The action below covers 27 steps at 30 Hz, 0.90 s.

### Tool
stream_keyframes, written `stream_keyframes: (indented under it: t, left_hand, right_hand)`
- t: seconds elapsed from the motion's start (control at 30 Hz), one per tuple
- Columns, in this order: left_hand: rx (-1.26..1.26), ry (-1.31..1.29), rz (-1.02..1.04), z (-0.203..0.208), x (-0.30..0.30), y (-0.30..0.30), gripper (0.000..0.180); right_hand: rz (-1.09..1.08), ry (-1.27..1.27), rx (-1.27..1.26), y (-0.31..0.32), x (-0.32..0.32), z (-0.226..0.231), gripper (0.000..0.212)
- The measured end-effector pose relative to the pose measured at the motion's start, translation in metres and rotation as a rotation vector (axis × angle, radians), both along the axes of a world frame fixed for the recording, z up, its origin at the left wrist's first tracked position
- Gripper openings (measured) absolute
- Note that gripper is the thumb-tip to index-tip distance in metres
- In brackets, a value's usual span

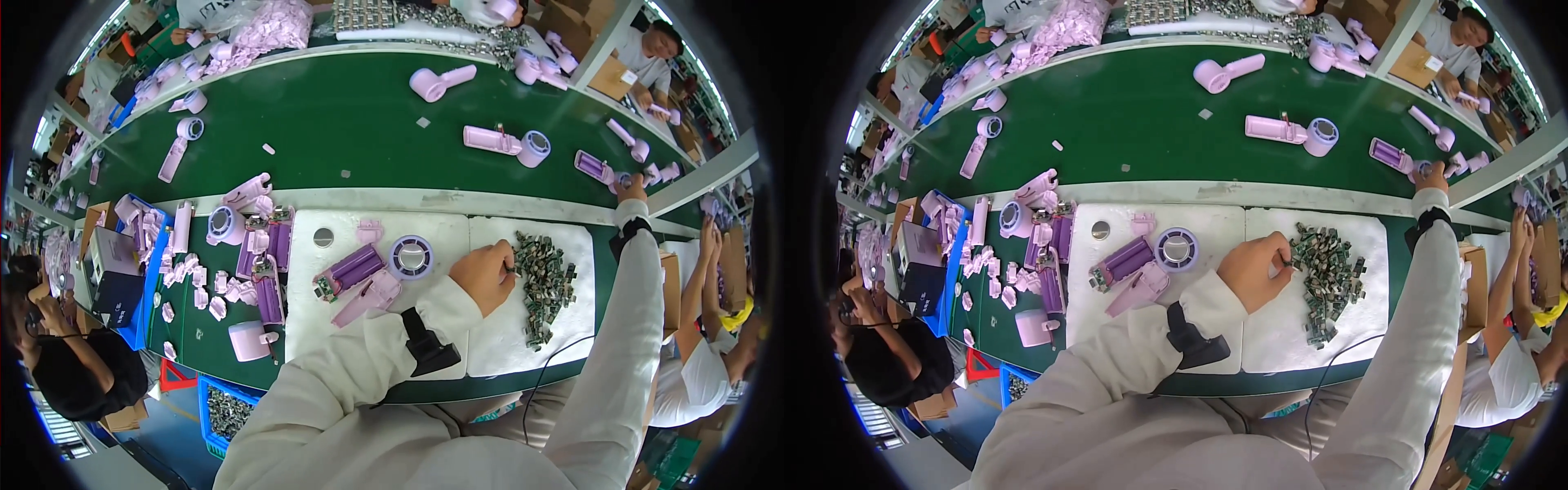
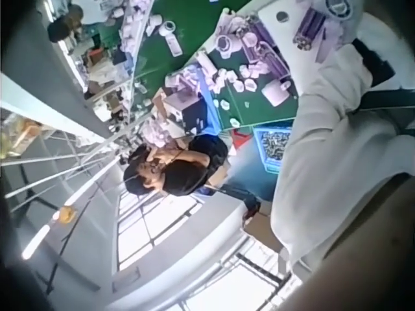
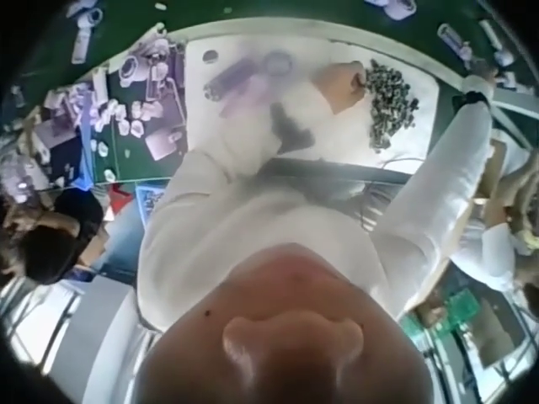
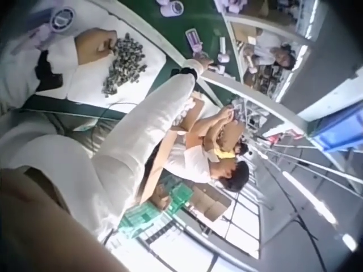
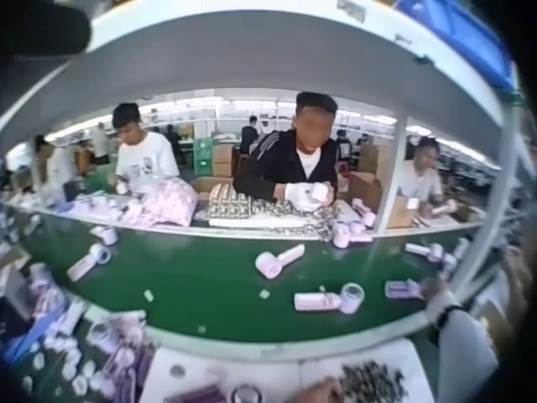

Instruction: Assembling small electronic components and PCBs into handheld fan housings.

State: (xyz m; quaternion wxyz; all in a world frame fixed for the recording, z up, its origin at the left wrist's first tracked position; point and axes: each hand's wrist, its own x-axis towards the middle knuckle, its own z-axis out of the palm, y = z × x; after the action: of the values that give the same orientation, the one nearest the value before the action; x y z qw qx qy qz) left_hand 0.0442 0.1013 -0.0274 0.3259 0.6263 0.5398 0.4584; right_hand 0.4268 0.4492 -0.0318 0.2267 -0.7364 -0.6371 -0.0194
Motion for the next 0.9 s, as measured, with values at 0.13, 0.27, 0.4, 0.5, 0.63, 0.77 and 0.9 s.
stream_keyframes:
  t: [0.13, 0.27, 0.4, 0.5, 0.63, 0.77, 0.9]
  left_hand:
    - [0.001, 0.003, -0.100, 0.005, 0.003, -0.001, 0.027]
    - [-0.081, 0.027, -0.083, 0.015, 0.004, -0.011, 0.032]
    - [-0.105, 0.078, -0.052, 0.017, 0.004, 0.003, 0.038]
    - [-0.077, 0.062, -0.093, 0.007, 0.000, 0.007, 0.040]
    - [0.000, 0.038, -0.082, 0.003, 0.001, 0.003, 0.041]
    - [-0.031, 0.045, -0.092, 0.004, -0.001, 0.003, 0.037]
    - [-0.353, -0.127, -0.110, 0.011, -0.008, -0.001, 0.031]
  right_hand:
    - [0.023, -0.075, 0.061, -0.023, 0.027, -0.001, 0.064]
    - [0.205, -0.103, 0.190, -0.071, -0.027, 0.038, 0.073]
    - [0.467, -0.390, 0.405, -0.113, -0.064, 0.085, 0.068]
    - [0.490, -0.371, 0.163, -0.159, -0.104, 0.125, 0.058]
    - [0.548, -0.285, 0.179, -0.203, -0.130, 0.154, 0.055]
    - [0.655, -0.300, 0.311, -0.243, -0.140, 0.168, 0.056]
    - [0.880, -0.031, 0.185, -0.296, -0.154, 0.181, 0.058]
